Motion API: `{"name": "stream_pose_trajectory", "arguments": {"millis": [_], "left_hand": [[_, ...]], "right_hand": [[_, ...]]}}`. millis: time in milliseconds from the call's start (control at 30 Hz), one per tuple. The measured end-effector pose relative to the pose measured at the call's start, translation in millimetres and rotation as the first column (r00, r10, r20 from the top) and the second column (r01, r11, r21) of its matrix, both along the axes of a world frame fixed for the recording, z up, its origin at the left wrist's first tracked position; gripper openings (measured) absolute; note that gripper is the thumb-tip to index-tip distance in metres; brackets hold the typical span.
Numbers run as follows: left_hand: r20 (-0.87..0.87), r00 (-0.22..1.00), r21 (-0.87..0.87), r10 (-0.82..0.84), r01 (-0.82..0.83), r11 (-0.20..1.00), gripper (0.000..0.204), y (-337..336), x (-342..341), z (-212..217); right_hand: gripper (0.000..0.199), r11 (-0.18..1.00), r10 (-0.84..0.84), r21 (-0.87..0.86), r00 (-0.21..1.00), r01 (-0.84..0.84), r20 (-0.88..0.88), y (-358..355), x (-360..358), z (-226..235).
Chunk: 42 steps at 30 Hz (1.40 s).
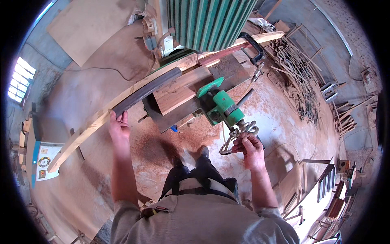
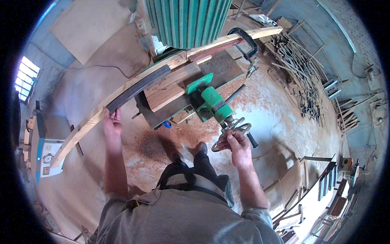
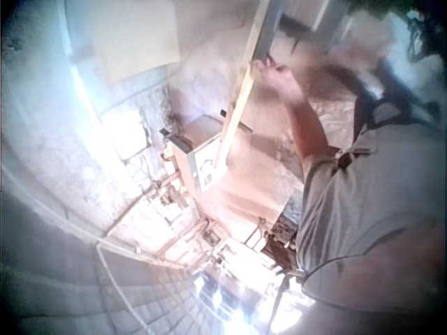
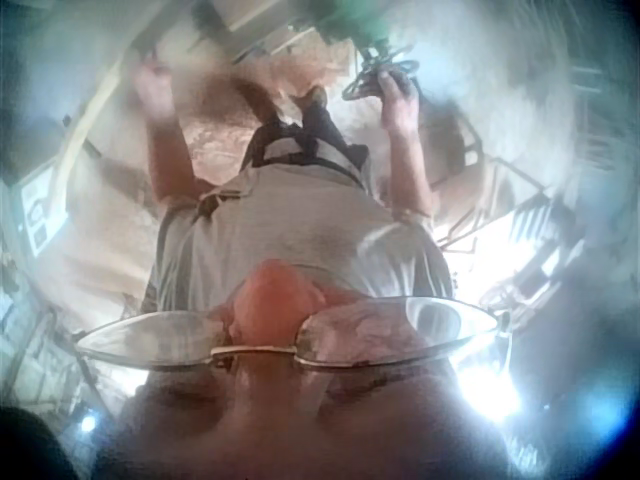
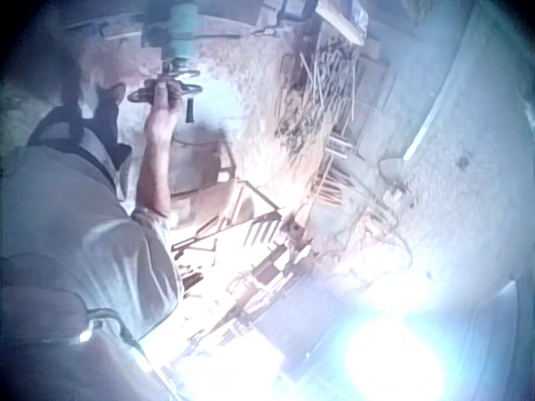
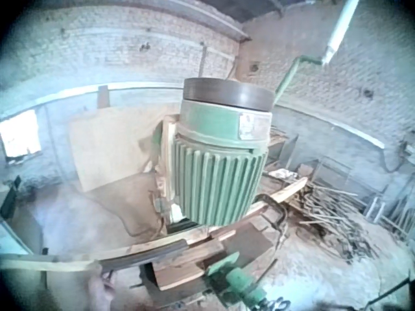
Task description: The person applies glue to a wooden piece, retrieves a metal file from a drawer, and files the edges of the wood. They then move to a drill press, clamp a wooden piece, and operate the machine to drill holes. The person repeats the clamping and drilling process on another piece.
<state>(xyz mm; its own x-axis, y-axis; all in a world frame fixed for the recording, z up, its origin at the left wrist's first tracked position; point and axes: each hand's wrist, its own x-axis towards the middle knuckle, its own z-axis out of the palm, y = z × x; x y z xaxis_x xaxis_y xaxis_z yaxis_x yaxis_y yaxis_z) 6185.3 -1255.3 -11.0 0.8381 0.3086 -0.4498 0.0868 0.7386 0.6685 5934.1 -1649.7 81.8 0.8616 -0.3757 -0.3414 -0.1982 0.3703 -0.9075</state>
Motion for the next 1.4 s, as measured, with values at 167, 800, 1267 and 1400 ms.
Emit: {"name": "stream_pose_trajectory", "arguments": {"millis": [167,800,1267,1400], "left_hand": [[-0.006,1.0,0.022,0.003,-0.003,1.0,0.028,-11.3,11.6,-5.3],[-0.088,0.991,0.059,-0.097,0.102,0.993,0.021,-79.2,26.3,-21.6],[-0.087,0.99,0.082,-0.113,0.12,0.989,0.026,-84.7,23.9,-21.0],[-0.103,0.991,0.107,-0.089,0.1,0.989,0.027,-93.0,24.5,-18.6]], "right_hand": [[0.019,0.999,0.047,0.01,0.999,-0.047,0.015,-26.5,8.7,4.8],[0.036,0.957,-0.132,-0.256,0.991,0.132,0.02,-135.2,98.6,-22.2],[0.033,0.963,-0.146,0.213,0.985,0.162,-0.089,-137.7,166.3,-66.3],[0.027,0.965,-0.105,0.231,0.99,0.126,-0.098,-148.2,163.6,-72.9]]}}
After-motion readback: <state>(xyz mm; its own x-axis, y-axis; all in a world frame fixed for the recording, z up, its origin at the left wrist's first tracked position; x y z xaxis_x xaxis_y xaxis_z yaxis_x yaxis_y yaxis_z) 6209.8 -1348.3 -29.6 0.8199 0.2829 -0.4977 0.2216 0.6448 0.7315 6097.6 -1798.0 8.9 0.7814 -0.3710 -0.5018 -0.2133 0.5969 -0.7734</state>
